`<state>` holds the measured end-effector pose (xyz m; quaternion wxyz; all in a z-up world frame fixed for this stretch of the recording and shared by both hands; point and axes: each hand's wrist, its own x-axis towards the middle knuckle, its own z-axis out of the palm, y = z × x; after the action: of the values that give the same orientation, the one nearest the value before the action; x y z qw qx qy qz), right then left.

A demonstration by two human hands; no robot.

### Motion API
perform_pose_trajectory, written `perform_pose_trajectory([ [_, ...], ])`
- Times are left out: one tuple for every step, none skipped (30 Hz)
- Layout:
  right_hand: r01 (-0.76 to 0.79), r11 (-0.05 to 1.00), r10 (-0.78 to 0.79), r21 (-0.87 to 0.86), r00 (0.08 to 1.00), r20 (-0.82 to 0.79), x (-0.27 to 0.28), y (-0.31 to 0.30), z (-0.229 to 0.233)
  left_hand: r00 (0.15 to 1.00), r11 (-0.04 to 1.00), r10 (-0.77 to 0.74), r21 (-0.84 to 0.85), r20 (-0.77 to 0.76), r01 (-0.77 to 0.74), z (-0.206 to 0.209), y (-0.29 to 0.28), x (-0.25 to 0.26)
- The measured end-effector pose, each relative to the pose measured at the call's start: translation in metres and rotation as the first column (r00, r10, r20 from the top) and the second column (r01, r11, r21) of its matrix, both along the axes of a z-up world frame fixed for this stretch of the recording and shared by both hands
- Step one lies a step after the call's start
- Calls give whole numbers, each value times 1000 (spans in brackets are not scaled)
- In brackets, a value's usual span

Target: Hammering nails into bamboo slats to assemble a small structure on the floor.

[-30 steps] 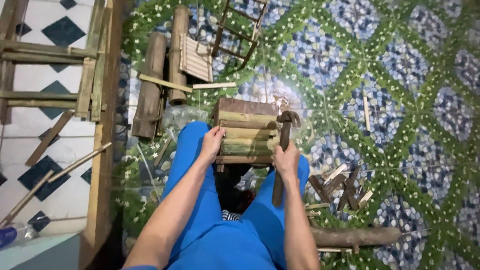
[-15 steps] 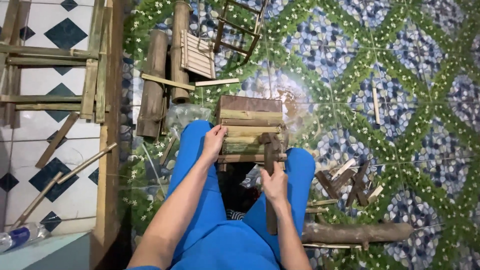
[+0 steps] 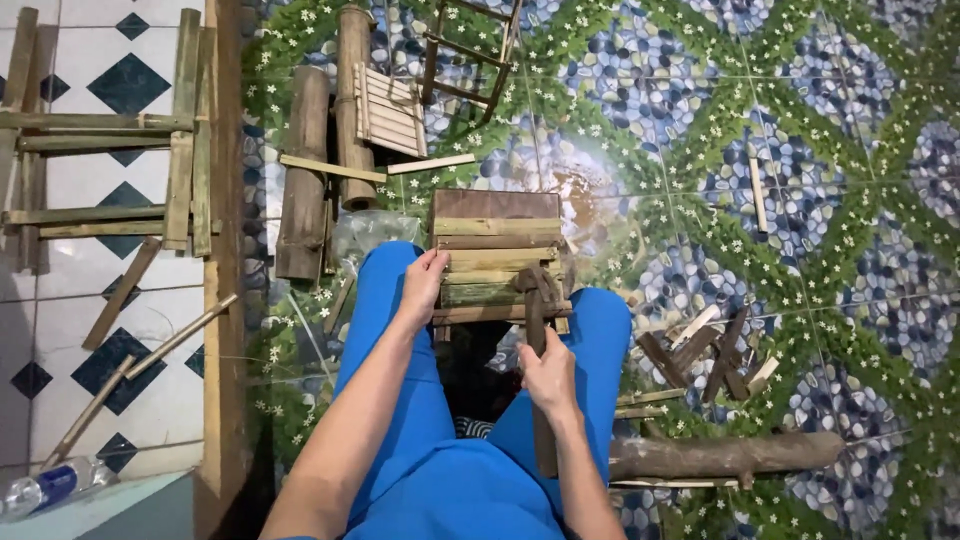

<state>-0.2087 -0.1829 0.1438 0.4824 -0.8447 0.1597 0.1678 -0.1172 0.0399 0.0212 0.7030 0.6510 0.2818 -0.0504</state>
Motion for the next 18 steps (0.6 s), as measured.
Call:
perform_pose_trajectory([
  [43, 999, -44, 30, 999, 8, -4, 0, 2, 999, 999, -32, -31, -17, 32, 22, 1, -5],
  [87, 995, -88, 57, 996, 15, -8, -1, 4, 997, 996, -65, -66, -34, 63, 43, 0, -10],
  [88, 995, -89, 54, 996, 14, -6, -6, 2, 997, 996, -67, -69, -34, 64, 46, 2, -7],
  [112, 991, -117, 71, 991, 70, -15, -14, 0, 998, 997, -51, -62, -29, 50, 47, 0, -14],
  [136, 987, -146, 89, 981, 124, -24, -22, -3, 999, 998, -36, -54, -25, 35, 46, -2, -20],
  [151, 986, -158, 77, 982, 104, -29, -23, 6, 998, 997, -50, -64, -46, 47, 42, -3, -25],
  [177, 982, -185, 66, 975, 127, -33, -24, 16, 999, 998, -48, -40, 24, 49, 40, -4, -28],
  [199, 978, -206, 60, 964, 166, -30, -25, 26, 993, 999, -43, -13, 109, 45, 40, -5, -24],
  [209, 977, -215, 53, 963, 161, -34, -28, 26, 993, 998, -52, -19, 104, 55, 39, -5, -26],
  [223, 973, -228, 52, 960, 163, -35, -30, 26, 990, 996, -72, -40, 123, 78, 40, -3, -26],
  [237, 970, -242, 51, 956, 165, -36, -32, 27, 986, 993, -92, -61, 143, 101, 41, 0, -26],
  [237, 970, -242, 50, 956, 166, -35, -32, 27, 985, 993, -91, -62, 143, 101, 35, -1, -24],
  [232, 973, -232, 15, 960, 157, -34, -32, 27, 984, 992, -100, -56, 146, 109, 29, -1, -23],
  [227, 974, -222, -20, 964, 147, -34, -31, 27, 983, 992, -109, -48, 147, 117, 22, 0, -22],
  [227, 974, -222, -19, 964, 147, -33, -31, 24, 983, 992, -109, -48, 147, 117, 21, 0, -21],
  [231, 973, -226, -24, 965, 134, -32, -32, 21, 984, 993, -94, -60, 155, 104, 20, -2, -21],
  [235, 972, -230, -30, 966, 122, -32, -32, 19, 984, 993, -78, -73, 162, 91, 19, -3, -21],
  [234, 972, -228, -32, 966, 121, -31, -33, 16, 984, 993, -77, -75, 160, 90, 18, -3, -21],
])
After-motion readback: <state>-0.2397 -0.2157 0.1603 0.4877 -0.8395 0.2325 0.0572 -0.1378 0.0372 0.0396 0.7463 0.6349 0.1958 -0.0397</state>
